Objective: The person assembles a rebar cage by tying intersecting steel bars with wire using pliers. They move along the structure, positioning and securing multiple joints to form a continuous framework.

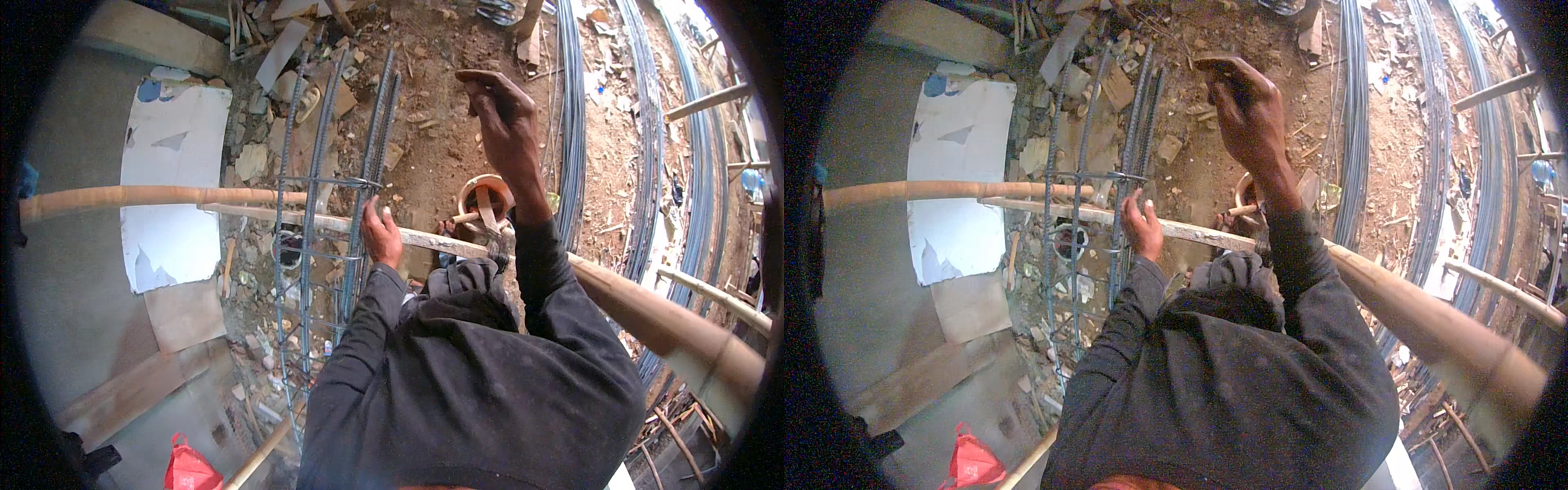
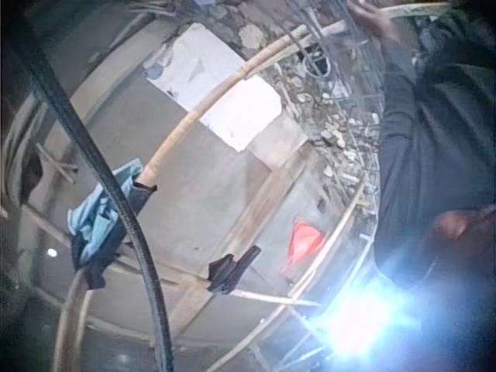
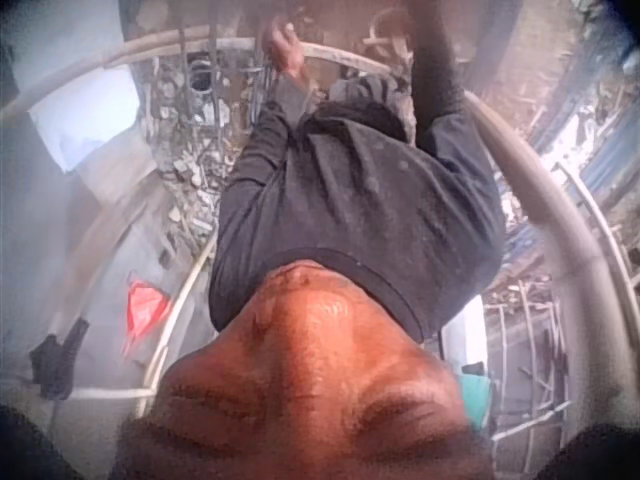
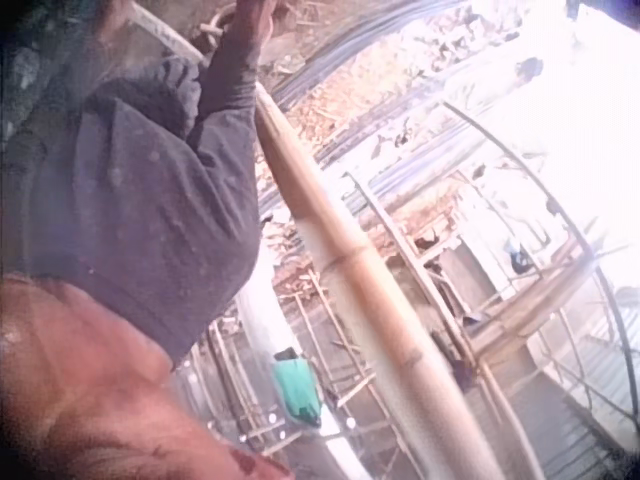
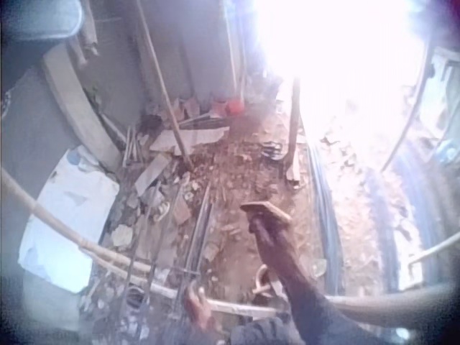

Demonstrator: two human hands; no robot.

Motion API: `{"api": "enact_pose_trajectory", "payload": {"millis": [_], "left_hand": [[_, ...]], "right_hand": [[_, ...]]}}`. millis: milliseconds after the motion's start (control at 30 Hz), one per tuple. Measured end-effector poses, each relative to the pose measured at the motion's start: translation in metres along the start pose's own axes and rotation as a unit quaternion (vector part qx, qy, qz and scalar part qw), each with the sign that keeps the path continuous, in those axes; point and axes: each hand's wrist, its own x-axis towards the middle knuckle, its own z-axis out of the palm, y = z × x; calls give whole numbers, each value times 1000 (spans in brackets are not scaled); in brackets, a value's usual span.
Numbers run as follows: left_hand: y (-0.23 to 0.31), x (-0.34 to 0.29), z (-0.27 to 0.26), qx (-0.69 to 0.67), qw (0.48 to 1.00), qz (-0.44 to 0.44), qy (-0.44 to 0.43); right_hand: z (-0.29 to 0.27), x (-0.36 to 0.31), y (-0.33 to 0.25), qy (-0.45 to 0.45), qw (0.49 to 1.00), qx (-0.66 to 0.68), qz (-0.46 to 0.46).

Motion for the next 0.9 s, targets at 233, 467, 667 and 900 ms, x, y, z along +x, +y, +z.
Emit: {"api": "enact_pose_trajectory", "payload": {"millis": [233,467,667,900], "left_hand": [[-50,18,25,153,979,-51,127],[-74,27,27,136,967,-209,53],[-38,34,44,96,939,-275,183],[-33,58,28,240,878,-197,363]], "right_hand": [[16,20,39,-68,995,57,45],[15,28,66,-74,986,70,133],[18,26,88,-70,978,100,172],[22,36,94,-117,969,50,214]]}}
